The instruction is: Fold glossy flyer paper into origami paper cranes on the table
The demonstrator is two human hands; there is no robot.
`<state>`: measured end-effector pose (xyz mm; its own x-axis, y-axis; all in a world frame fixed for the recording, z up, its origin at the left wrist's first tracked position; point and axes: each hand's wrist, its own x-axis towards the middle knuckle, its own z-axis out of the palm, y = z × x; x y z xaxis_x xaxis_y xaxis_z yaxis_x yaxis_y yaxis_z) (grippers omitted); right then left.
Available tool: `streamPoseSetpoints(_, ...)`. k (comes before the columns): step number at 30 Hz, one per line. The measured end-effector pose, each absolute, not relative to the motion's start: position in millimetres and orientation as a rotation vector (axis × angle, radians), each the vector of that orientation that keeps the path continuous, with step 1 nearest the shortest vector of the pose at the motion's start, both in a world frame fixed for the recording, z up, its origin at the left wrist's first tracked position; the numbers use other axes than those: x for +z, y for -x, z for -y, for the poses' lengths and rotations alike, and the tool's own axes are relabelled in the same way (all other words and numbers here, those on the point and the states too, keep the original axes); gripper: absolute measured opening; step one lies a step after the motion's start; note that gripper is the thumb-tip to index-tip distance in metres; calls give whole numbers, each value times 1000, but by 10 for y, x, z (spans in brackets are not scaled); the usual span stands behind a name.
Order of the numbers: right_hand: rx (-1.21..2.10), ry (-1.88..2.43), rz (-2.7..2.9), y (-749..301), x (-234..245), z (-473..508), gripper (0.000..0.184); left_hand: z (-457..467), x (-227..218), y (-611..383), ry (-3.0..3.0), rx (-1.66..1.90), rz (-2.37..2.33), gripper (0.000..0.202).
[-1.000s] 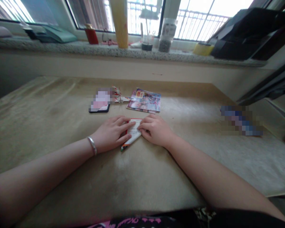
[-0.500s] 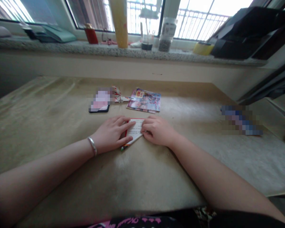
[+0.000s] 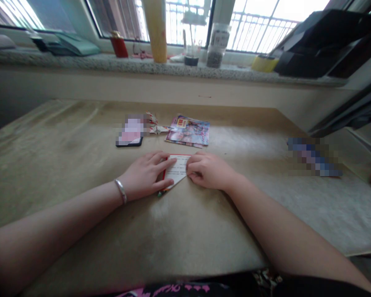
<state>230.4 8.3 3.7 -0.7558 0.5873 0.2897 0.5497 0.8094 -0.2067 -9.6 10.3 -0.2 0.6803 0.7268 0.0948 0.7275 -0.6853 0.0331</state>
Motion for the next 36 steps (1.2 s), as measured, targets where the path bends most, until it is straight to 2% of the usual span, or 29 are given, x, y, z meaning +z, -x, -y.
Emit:
streamPoseSetpoints(10,200,825,2629,-2322,43,-76,14,-114,-39,113,2874,-183,1215,72)
streamPoseSetpoints(18,206,811,2648,-2291,24,-40,22,-91,-34,109,2868,-205,1208,55)
streamPoseSetpoints(25,77,929,2604,-2220,12,-20,20,-93,-17,95,2865,-174,1218,56)
streamPoseSetpoints(36,150,806,2668,-2350,64,-69,17,-106,-40,107,2877,-209,1228,61)
